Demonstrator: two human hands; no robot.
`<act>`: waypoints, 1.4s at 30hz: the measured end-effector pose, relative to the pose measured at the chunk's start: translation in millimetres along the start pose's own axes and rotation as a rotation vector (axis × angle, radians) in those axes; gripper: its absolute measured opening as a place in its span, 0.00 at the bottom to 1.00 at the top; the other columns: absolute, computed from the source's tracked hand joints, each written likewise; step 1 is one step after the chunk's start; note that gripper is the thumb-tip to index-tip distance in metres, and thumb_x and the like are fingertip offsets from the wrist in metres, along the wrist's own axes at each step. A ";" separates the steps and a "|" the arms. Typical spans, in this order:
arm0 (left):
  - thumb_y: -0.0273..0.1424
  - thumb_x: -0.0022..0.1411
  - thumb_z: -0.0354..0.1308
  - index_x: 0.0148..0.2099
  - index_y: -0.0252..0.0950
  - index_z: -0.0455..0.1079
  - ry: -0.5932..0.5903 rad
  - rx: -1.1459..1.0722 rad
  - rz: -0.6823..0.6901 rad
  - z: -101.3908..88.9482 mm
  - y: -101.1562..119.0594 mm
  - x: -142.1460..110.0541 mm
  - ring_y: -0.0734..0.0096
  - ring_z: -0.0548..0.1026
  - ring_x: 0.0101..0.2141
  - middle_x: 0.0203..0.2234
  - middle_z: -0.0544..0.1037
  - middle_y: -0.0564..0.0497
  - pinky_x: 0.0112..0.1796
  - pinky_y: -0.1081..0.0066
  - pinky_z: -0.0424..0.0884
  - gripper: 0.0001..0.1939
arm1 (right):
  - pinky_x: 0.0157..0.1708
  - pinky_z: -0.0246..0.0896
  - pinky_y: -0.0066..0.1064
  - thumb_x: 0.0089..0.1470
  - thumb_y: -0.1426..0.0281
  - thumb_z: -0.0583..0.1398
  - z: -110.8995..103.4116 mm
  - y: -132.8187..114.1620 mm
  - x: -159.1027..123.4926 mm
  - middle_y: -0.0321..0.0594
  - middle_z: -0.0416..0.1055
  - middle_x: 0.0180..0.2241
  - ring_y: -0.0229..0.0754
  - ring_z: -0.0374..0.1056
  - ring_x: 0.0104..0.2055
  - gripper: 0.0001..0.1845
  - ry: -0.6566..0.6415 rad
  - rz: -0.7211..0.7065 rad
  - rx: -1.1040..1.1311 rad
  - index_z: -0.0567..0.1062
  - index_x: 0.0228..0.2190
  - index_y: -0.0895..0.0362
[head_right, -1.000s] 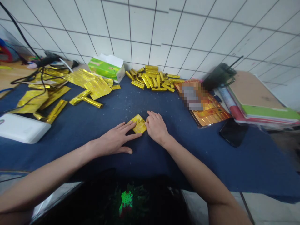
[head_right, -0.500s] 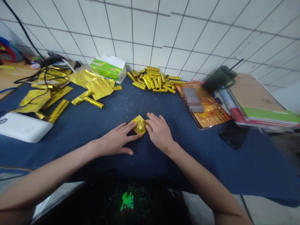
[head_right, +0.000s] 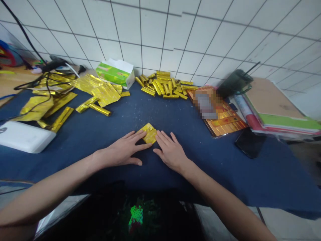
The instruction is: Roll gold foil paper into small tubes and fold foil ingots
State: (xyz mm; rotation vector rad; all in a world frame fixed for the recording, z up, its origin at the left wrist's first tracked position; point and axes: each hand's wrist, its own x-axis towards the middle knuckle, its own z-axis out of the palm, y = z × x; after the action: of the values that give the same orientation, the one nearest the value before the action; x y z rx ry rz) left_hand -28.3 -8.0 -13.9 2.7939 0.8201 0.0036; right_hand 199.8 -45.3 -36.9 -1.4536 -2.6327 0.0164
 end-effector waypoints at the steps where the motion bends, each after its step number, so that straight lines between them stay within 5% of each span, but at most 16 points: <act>1: 0.51 0.54 0.51 0.61 0.46 0.53 -0.004 -0.009 0.003 -1.0 -0.7 -0.5 0.57 0.49 0.61 0.62 0.50 0.41 0.56 0.56 0.49 0.35 | 0.58 0.45 0.48 0.60 0.62 0.46 -0.1 0.0 0.4 0.48 0.56 0.58 0.46 0.50 0.61 0.25 0.000 0.005 -0.008 0.62 0.54 0.62; 14: 0.51 0.57 0.48 0.59 0.39 0.57 -0.042 -0.105 0.021 -7.2 -8.6 -3.1 0.61 0.48 0.61 0.61 0.51 0.41 0.57 0.58 0.47 0.32 | 0.56 0.43 0.56 0.59 0.61 0.47 -2.6 -0.1 -0.2 0.43 0.54 0.59 0.50 0.49 0.61 0.25 -0.018 0.027 -0.021 0.60 0.55 0.57; 23: 0.54 0.53 0.50 0.55 0.35 0.60 0.062 0.028 -0.028 1.2 5.1 4.3 0.54 0.50 0.60 0.59 0.55 0.36 0.56 0.53 0.47 0.35 | 0.57 0.39 0.57 0.58 0.62 0.48 -1.5 -0.5 0.2 0.42 0.53 0.59 0.50 0.46 0.62 0.25 -0.034 0.018 -0.014 0.59 0.56 0.56; 28: 0.51 0.57 0.48 0.56 0.30 0.60 0.142 0.174 0.063 2.5 20.3 5.5 0.55 0.46 0.61 0.60 0.55 0.39 0.58 0.54 0.40 0.33 | 0.56 0.40 0.58 0.58 0.63 0.49 -3.6 -1.7 1.3 0.42 0.54 0.59 0.51 0.47 0.61 0.25 -0.039 0.023 -0.018 0.59 0.56 0.57; 34: 0.49 0.57 0.49 0.57 0.29 0.58 0.122 0.130 0.077 0.9 25.8 6.1 0.58 0.63 0.53 0.51 0.68 0.40 0.55 0.62 0.50 0.34 | 0.56 0.41 0.58 0.58 0.63 0.49 -3.1 0.9 1.2 0.41 0.55 0.59 0.51 0.48 0.61 0.24 -0.023 0.018 -0.021 0.60 0.55 0.56; 42: 0.52 0.57 0.46 0.56 0.30 0.58 0.106 0.125 0.064 2.9 23.6 7.3 0.57 0.60 0.54 0.55 0.64 0.41 0.50 0.61 0.55 0.35 | 0.55 0.41 0.58 0.59 0.62 0.47 -4.3 1.6 1.5 0.39 0.55 0.59 0.52 0.49 0.61 0.24 -0.022 0.033 -0.024 0.61 0.55 0.55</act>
State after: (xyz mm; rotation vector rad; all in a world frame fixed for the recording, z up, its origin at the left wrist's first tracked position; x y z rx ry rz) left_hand -9.3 -24.1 -12.1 2.9583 0.7799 0.1157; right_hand 200.9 -43.4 -32.6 -1.5133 -2.6345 0.0041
